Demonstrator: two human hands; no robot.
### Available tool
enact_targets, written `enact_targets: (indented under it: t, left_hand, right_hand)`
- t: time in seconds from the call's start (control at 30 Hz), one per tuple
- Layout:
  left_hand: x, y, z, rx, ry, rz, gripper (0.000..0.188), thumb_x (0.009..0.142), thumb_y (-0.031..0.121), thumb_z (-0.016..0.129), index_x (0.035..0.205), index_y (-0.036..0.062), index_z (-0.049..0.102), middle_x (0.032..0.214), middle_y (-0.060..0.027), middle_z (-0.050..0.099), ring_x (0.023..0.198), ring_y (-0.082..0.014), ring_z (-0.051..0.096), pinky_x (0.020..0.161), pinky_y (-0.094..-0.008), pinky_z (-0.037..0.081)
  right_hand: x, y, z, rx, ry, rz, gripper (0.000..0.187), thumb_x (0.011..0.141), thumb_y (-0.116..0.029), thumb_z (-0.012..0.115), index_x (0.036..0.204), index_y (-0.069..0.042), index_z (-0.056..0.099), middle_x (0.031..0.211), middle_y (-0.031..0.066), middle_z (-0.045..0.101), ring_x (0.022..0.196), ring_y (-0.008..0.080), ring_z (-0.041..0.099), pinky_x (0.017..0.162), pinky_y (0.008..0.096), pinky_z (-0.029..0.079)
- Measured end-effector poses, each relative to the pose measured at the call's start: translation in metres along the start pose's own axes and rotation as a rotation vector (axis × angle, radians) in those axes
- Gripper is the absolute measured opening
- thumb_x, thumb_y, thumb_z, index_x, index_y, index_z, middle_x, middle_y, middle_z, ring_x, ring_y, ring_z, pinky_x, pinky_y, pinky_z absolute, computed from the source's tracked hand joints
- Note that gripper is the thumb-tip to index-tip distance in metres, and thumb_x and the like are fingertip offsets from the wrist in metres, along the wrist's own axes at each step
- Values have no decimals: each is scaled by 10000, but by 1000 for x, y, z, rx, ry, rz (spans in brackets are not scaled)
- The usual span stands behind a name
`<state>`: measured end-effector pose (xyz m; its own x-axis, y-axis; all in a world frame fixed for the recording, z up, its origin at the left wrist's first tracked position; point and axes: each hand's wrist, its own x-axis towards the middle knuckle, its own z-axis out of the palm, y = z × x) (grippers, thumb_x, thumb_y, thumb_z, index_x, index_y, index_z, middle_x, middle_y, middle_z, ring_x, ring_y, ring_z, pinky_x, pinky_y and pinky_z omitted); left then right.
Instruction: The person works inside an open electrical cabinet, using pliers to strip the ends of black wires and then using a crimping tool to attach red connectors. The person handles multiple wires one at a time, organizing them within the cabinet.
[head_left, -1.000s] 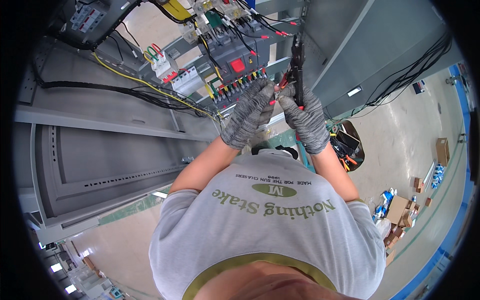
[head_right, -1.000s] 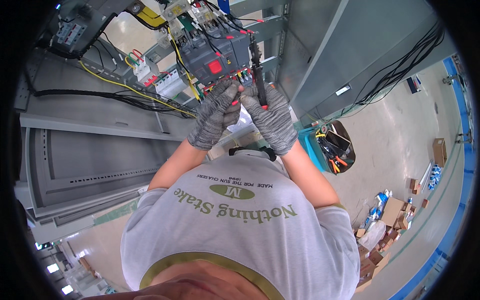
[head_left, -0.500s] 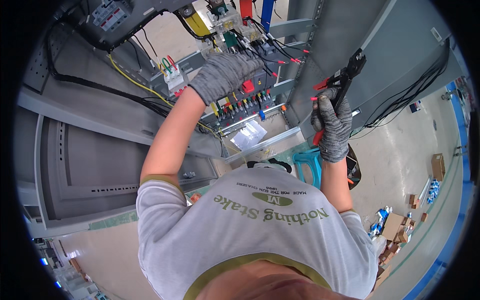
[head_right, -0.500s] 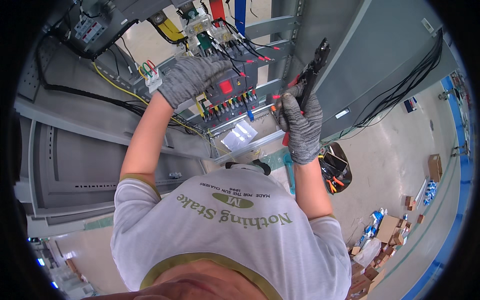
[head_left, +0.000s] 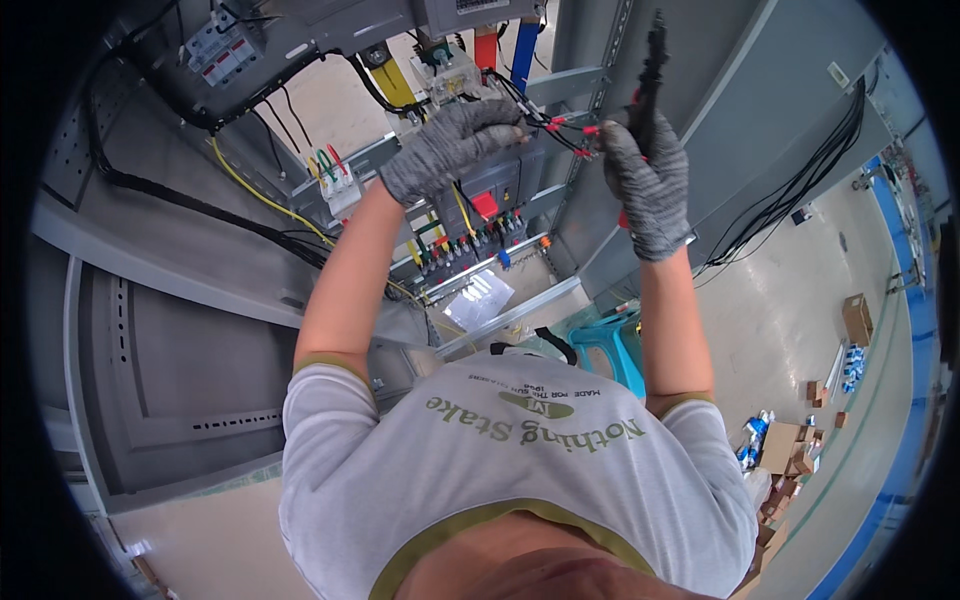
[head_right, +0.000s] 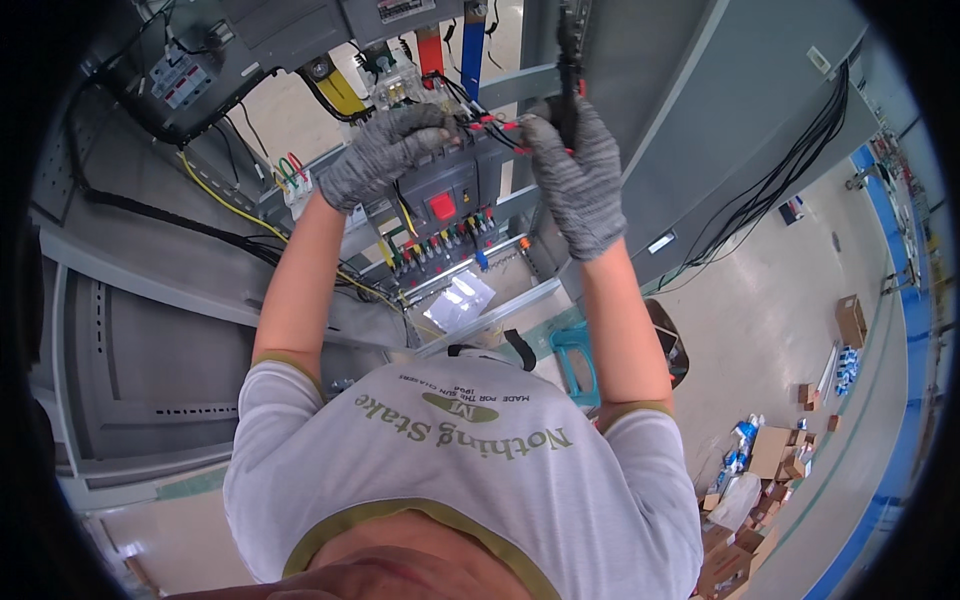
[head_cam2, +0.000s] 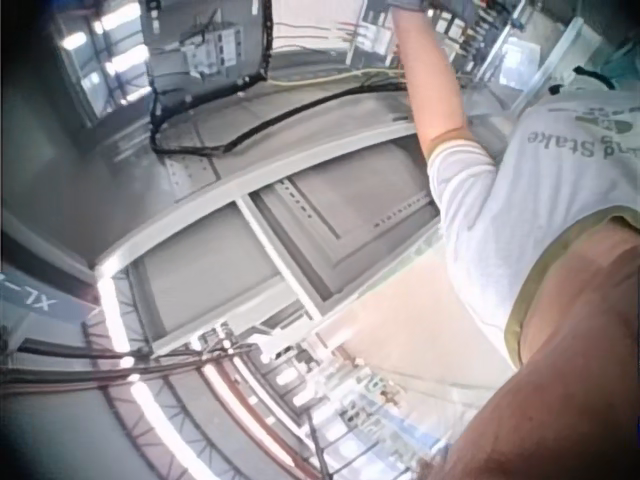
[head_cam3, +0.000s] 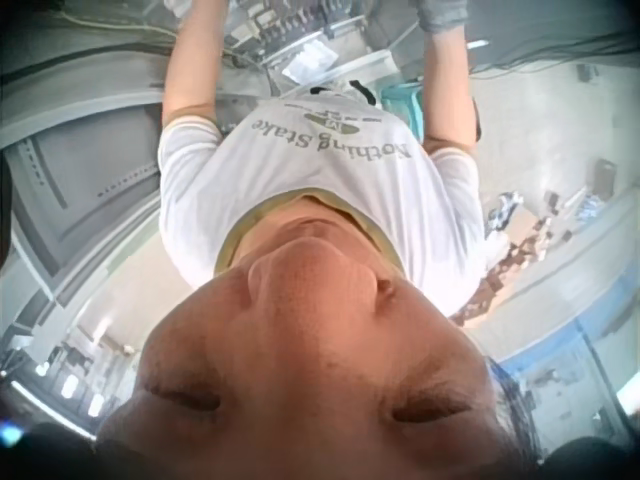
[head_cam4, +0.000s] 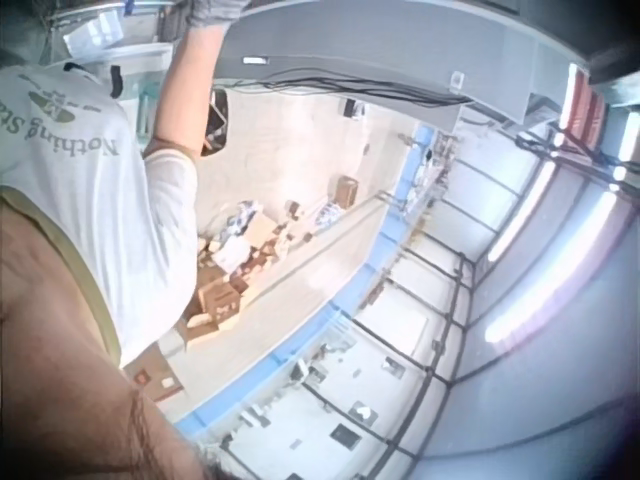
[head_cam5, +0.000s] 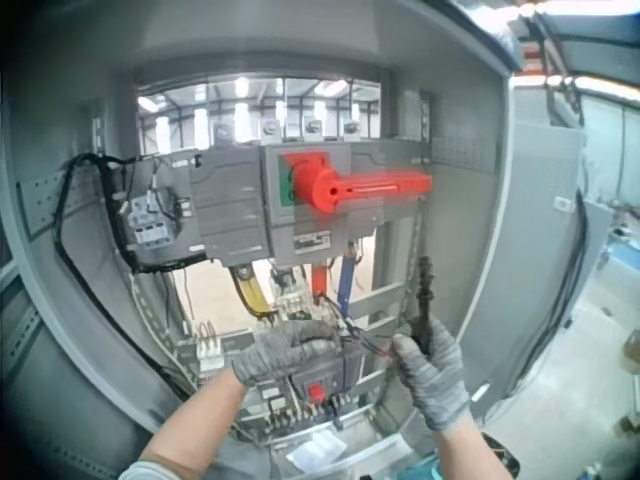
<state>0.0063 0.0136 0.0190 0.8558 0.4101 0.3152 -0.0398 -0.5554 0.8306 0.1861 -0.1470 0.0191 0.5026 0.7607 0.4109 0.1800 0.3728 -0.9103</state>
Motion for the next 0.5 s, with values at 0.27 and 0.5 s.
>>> enact_targets:
  t: [0.27,0.5]
  left_hand:
    - [7,-1,21,315,199,60,328,879,300,616,1053,24,657,936,-153,673,882,-277,651,815,-348,491]
    - [15,-4,21,524,129,43,366,905,357,539,1072,49,646,977,-149,666,930,-318,629,835,-386,476]
  right_hand:
    - [21,15,12,-265,138,-212,231,891,-115,623,1076,17,585,836,47,635,768,122,604,725,259,502]
    - [25,7,15,-163,-3,91,232,903,-114,605,1099,5,569,844,32,615,747,98,584,653,245,504]
